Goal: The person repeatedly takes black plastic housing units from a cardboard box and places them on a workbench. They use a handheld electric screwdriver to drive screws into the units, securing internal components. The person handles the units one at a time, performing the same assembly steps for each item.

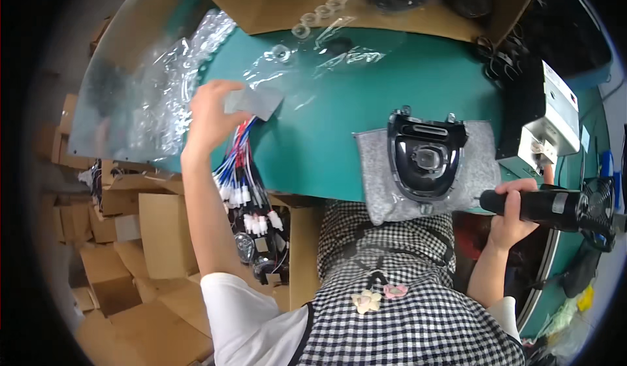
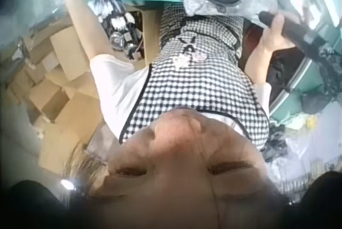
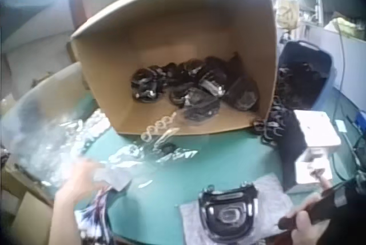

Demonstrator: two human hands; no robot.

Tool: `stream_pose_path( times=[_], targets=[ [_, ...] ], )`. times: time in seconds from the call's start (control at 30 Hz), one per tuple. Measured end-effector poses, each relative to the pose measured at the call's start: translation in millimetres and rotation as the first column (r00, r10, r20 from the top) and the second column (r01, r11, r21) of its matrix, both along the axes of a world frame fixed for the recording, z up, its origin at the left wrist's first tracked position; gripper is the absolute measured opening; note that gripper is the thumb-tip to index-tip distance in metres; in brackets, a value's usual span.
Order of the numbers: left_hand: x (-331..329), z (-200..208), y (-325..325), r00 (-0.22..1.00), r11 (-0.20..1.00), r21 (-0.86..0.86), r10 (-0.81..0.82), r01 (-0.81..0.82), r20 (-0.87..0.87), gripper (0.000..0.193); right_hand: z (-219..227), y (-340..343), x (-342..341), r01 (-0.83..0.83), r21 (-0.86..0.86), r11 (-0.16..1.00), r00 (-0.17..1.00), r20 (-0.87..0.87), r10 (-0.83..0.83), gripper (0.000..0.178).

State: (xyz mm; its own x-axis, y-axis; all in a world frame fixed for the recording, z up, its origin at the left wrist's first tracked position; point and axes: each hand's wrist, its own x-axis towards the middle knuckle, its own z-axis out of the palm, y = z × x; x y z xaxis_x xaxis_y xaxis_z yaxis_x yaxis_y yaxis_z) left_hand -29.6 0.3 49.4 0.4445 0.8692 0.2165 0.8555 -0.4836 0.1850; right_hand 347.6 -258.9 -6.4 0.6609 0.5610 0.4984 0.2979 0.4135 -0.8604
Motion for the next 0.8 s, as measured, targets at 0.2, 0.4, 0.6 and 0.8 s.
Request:
stream_pose_path(
  times=[0.2, 0.4, 0.6, 0.8],
  targets=[
    [39, -6, 24, 0.829, 0.953, -0.275, -0.05, -0.126, -0.556, 0.071, 1, -7, -2, 0.053, -0.037, 0.998, 0.998, -0.022, -0.054, 0.071],
    [28, -10, 22, 0.876, 0.979, -0.165, 0.028, -0.122, -0.482, 0.068, -8, -17, 8, 0.11, 0.034, 0.993, 0.992, -0.067, -0.107, 0.059],
    [82, -65, 20, 0.965, 0.978, -0.207, -0.078, 0.025, -0.251, 0.068, -5, -14, 7, 0.101, 0.014, 0.995, 0.992, -0.073, -0.099, 0.06],
    [56, -12, 33, 0.965, 0.898, -0.44, -0.134, 0.023, -0.223, 0.069, -7, -19, 2, 0.038, 0.029, 0.999, 0.998, -0.052, -0.036, 0.065]
  ],
)
